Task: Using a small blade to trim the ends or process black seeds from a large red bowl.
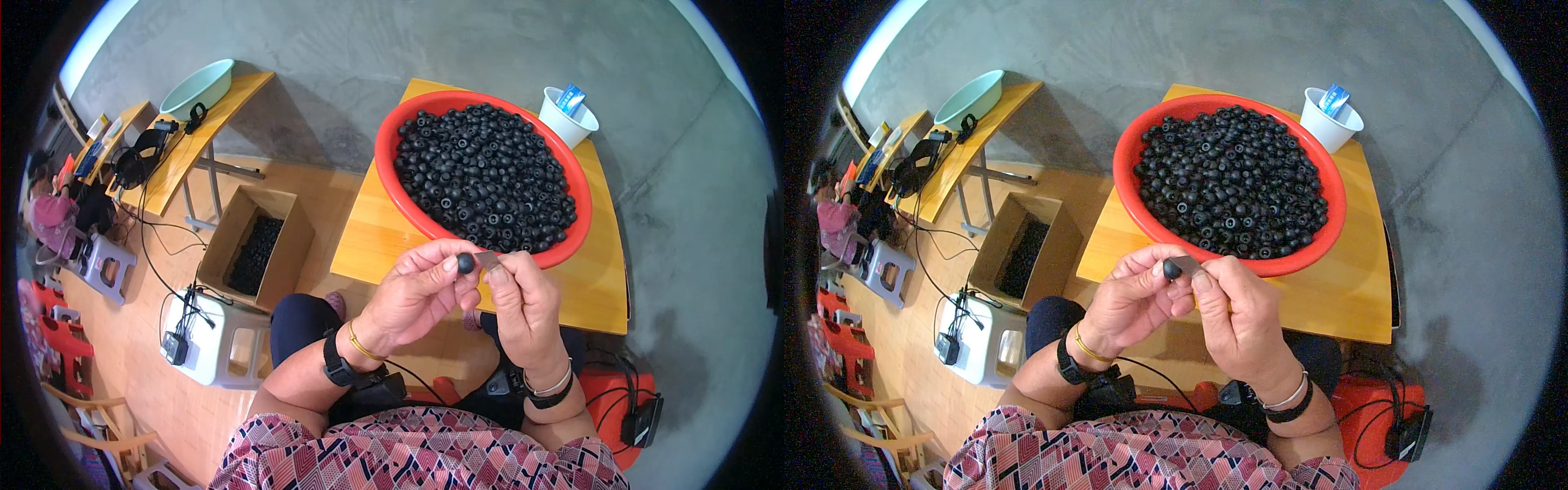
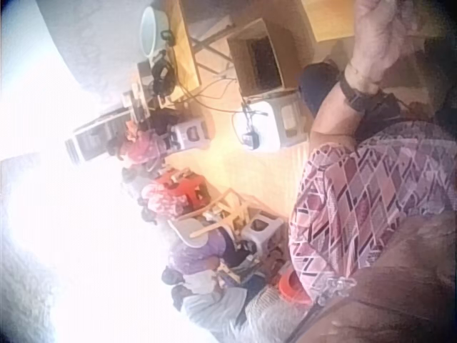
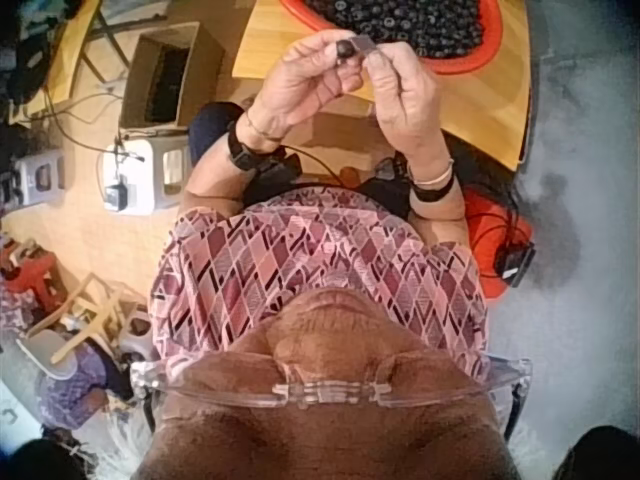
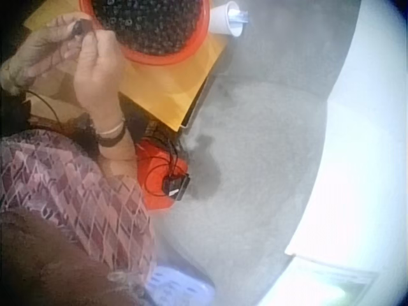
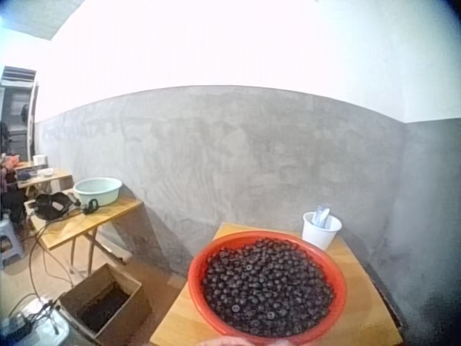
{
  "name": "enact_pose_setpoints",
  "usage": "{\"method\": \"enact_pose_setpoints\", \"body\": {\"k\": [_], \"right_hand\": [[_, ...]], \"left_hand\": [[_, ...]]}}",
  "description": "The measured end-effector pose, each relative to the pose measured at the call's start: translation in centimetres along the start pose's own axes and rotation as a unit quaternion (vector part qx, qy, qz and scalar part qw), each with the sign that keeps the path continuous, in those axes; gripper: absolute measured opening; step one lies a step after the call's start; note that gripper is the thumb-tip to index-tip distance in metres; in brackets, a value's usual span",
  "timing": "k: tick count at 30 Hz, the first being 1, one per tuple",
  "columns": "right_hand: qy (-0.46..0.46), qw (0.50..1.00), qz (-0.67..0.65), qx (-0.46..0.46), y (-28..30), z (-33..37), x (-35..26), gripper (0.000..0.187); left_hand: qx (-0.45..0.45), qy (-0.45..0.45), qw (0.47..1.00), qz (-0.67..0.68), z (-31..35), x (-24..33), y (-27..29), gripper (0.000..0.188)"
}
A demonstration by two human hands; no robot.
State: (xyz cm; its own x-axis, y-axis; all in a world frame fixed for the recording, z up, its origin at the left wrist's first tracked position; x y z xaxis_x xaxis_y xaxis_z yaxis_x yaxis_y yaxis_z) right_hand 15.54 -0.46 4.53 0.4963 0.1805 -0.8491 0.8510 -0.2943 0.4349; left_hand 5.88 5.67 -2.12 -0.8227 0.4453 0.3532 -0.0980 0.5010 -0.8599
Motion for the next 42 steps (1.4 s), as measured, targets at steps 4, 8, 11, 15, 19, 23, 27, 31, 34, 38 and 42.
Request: {"method": "enact_pose_setpoints", "body": {"k": [4,8,11,15,19,23,27,31,34,38,42], "right_hand": [[-0.043,0.999,-0.015,-0.029,-0.4,-0.1,0.0,0.013],[-0.038,0.999,0.008,-0.025,-0.3,-0.2,0.0,0.013],[-0.039,0.999,0.016,-0.027,-0.3,-0.2,-0.1,0.013],[-0.041,0.998,0.02,-0.031,-0.3,-0.3,0.1,0.013],[-0.043,0.998,0.017,-0.032,-0.3,-0.3,0.1,0.014],[-0.034,0.998,0.035,-0.032,-0.3,-0.3,0.0,0.013],[-0.031,0.998,0.039,-0.03,-0.3,-0.3,0.0,0.013],[-0.044,0.998,0.025,-0.027,-0.4,-0.2,0.4,0.013],[-0.054,0.998,-0.002,-0.045,-0.7,-0.1,0.9,0.013],[-0.051,0.998,0.012,-0.036,-0.8,-0.1,1.1,0.013],[-0.06,0.998,-0.008,-0.033,-0.6,-0.2,0.7,0.013]], "left_hand": [[-0.014,-0.003,1.0,-0.007,0.0,0.0,0.0,0.021],[-0.027,-0.011,0.999,-0.012,0.0,0.0,0.0,0.021],[-0.019,-0.016,0.999,-0.022,0.1,0.0,0.1,0.022],[-0.021,-0.013,0.999,-0.033,0.1,0.1,0.1,0.022],[-0.019,-0.016,0.999,-0.033,0.1,0.1,-0.1,0.022],[-0.018,-0.012,0.999,-0.034,0.1,0.1,0.0,0.022],[-0.021,-0.01,0.999,-0.038,0.1,0.1,0.1,0.022],[-0.016,-0.014,0.999,-0.037,0.1,0.1,0.1,0.022],[-0.022,-0.013,0.999,-0.04,0.0,0.3,0.1,0.022],[-0.036,-0.009,0.998,-0.048,-0.2,0.3,0.1,0.022],[-0.02,-0.012,0.999,-0.046,-0.2,0.3,0.4,0.022]]}}
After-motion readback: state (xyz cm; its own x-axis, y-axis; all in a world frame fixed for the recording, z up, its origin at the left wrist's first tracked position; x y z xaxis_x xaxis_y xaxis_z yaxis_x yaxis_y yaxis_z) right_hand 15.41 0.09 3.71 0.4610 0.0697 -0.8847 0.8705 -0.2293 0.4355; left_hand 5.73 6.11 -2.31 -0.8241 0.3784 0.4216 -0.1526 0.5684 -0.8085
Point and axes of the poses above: each hand's wrist, its own z-axis away from the middle knuckle, its own y-axis out of the back of the hand, x = y × z, the point moved 4 cm from there along -z, towards the middle knuckle, and after that the axes turned 15 degrees about -y, right-handed, at the moved point
